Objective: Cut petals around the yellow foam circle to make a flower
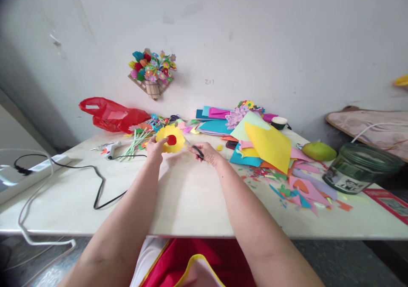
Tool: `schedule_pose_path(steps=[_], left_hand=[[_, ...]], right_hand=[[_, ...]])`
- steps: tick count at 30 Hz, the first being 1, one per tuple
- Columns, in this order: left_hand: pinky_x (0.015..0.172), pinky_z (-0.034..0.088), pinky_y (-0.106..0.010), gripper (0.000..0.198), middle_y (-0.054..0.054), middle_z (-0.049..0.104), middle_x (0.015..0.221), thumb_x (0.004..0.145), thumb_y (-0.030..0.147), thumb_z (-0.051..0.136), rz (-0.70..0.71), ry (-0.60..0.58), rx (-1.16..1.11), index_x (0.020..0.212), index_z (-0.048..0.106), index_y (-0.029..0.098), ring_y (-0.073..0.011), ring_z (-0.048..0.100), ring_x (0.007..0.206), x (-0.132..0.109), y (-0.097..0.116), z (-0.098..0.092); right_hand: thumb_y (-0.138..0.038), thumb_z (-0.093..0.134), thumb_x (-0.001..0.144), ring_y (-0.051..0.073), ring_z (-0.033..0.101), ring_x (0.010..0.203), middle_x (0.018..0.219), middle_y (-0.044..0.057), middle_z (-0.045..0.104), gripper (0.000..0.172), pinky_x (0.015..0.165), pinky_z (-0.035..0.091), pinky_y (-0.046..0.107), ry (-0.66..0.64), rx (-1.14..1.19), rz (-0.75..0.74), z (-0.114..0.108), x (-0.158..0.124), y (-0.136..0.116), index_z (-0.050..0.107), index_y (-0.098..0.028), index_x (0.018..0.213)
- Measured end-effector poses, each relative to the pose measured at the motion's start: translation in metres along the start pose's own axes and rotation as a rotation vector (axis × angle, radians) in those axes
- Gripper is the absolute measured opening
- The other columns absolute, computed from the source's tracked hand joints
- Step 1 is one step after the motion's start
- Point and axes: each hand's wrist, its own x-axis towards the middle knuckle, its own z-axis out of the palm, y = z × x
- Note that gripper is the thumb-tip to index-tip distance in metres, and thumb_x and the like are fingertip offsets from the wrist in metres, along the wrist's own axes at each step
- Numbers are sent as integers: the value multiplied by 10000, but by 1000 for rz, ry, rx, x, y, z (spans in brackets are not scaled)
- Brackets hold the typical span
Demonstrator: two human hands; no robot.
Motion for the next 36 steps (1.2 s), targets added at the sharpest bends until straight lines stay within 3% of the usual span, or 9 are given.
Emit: schedule_pose_path(steps=[7,15,19,24,30,36], left_hand=[[534,452,-253,316,-20,626,697,477,253,704,-17,-25,-46,751,576,160,-137,572,574,-5,5,0],[538,448,-246,318,-18,614,701,470,243,699,-6,25,-47,748,574,154,-131,564,579,-6,6,1],[556,456,-253,320,-14,617,703,468,249,705,-13,19,-74,743,573,155,-131,569,580,-7,5,3],[547,453,-249,336,-17,621,701,470,269,720,-17,-82,-73,751,576,156,-131,572,572,-16,5,9],[562,469,-253,361,-38,634,754,491,296,721,-6,-127,-20,788,573,155,-138,586,601,-26,1,16],[562,467,-271,480,-39,620,761,529,295,731,-74,-141,148,937,510,169,-149,591,600,-27,3,14]], right_hand=[[-391,692,650,53,435,396,499,-40,510,289,346,294,173,-1,-1,18,7,-3,-8,570,-133,699],[-456,649,683,65,468,395,522,-17,546,332,343,270,186,25,-5,-23,12,-6,-11,561,-137,696],[-406,698,628,66,477,423,575,-16,577,348,369,286,187,137,11,-39,14,-1,-7,594,-134,817],[-299,768,517,76,504,508,705,-5,619,548,415,331,193,331,86,-78,17,5,-8,580,-153,1010],[-291,726,487,77,485,511,624,-48,562,526,474,364,214,459,169,-104,19,10,-11,579,-161,974],[-280,687,497,69,462,504,604,-55,547,457,499,371,220,446,155,-133,16,9,-12,579,-160,925]])
